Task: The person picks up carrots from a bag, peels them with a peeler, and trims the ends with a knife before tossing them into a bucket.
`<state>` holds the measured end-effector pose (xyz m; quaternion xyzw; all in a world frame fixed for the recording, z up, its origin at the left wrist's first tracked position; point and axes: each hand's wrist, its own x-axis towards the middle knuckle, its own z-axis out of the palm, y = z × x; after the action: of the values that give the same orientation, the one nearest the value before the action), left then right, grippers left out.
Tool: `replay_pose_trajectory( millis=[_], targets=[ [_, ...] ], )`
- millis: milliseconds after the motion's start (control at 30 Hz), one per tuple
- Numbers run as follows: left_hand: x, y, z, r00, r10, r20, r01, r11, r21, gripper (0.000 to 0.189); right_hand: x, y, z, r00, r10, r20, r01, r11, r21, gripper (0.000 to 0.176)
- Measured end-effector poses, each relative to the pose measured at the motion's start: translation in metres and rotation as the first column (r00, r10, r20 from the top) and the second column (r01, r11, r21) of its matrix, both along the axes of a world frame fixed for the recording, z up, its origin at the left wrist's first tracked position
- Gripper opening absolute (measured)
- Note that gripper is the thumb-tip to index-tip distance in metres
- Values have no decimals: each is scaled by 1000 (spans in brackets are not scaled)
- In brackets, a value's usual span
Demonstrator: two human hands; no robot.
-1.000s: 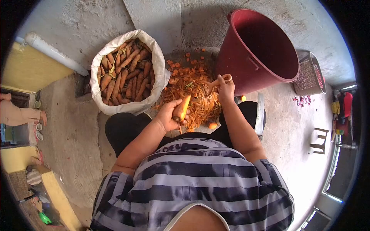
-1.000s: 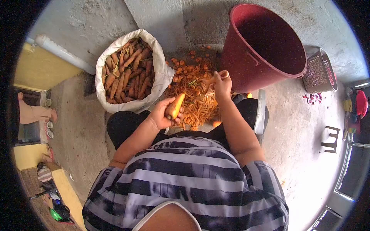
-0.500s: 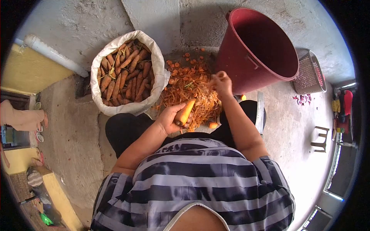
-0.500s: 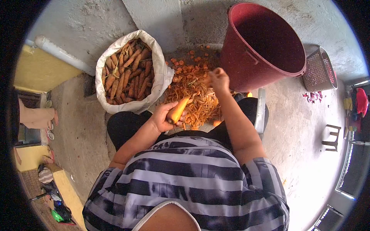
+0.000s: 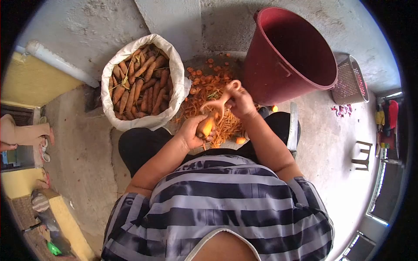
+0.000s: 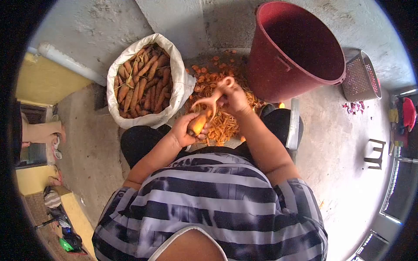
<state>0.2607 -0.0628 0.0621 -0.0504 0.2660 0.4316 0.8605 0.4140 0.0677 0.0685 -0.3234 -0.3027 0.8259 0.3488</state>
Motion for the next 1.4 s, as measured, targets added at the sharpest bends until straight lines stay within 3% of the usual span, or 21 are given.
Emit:
replay_pose_trajectory(
  millis=[33,67,100,167,267,300,367,433,467,600,733,800,867,933,967,1033,1167,1233,1267,1300,1400],
  targets=[
    [0,-1,2,999,7,-33,-7,1000,-8,28,9,15,-16,991,-116,62,118,993,-19,9],
    [0,-3,7,998,15,-67,-16,1000,-16,28,17,25,-23,958,-175,228,130,971,200,11],
    [-2,-4,9,995,24,-102,-26,999,-23,29,21,31,-24,873,-224,432,101,952,291,14],
    [-6,-1,8,994,55,-96,-60,997,-42,29,29,34,-29,830,-388,401,336,921,196,13],
    [-4,3,5,990,87,-116,-99,989,-109,29,15,17,-11,947,-268,176,241,957,159,10],
    [-3,4,3,987,90,-131,-108,985,-137,29,8,-1,19,986,-146,76,137,984,116,7],
    [-1,4,6,992,94,-81,-98,994,-47,35,-1,-19,23,996,55,-73,-55,998,-4,8],
    [8,7,25,982,131,-134,-130,991,10,38,-8,-33,36,953,268,-143,-267,963,26,11],
    [1,3,14,995,97,9,-97,990,103,39,-11,-31,29,958,255,-131,-258,966,-1,12],
    [-4,9,-1,992,123,3,-121,974,193,34,-17,-22,5,942,274,-195,-290,955,-57,15],
    [-8,5,-5,990,137,-42,-131,984,117,32,-21,-22,7,948,269,-169,-285,955,-77,15],
    [-9,6,0,991,92,-98,-79,988,133,30,-20,-17,6,970,199,-140,-217,968,-128,14],
    [-7,3,-4,999,35,-20,-36,999,-7,28,-14,1,-9,991,119,-55,-123,989,-76,12],
    [-5,1,0,1000,2,22,1,991,-135,27,7,30,-24,966,-108,237,88,992,93,14],
    [-6,1,4,1000,26,10,-25,993,-119,27,21,40,-28,914,-137,381,63,977,202,15],
    [-8,1,8,997,76,-9,-77,993,-86,28,37,50,-40,845,-333,418,340,939,62,15],
    [-8,5,2,995,93,-47,-96,993,-65,29,18,15,-4,971,-234,51,236,971,-31,10],
    [-1,6,10,995,93,-34,-95,992,-77,28,6,-11,10,995,10,-98,-17,997,-75,9],
    [2,6,11,963,106,-246,-122,991,-51,27,3,-21,13,978,116,-171,-127,990,-57,9],
    [3,6,11,969,97,-228,-105,994,-24,26,-1,-27,15,945,223,-241,-236,971,-28,9],
    [0,4,7,994,68,-87,-62,996,65,25,-2,-13,3,980,155,-124,-159,987,-28,8]
  ],
)
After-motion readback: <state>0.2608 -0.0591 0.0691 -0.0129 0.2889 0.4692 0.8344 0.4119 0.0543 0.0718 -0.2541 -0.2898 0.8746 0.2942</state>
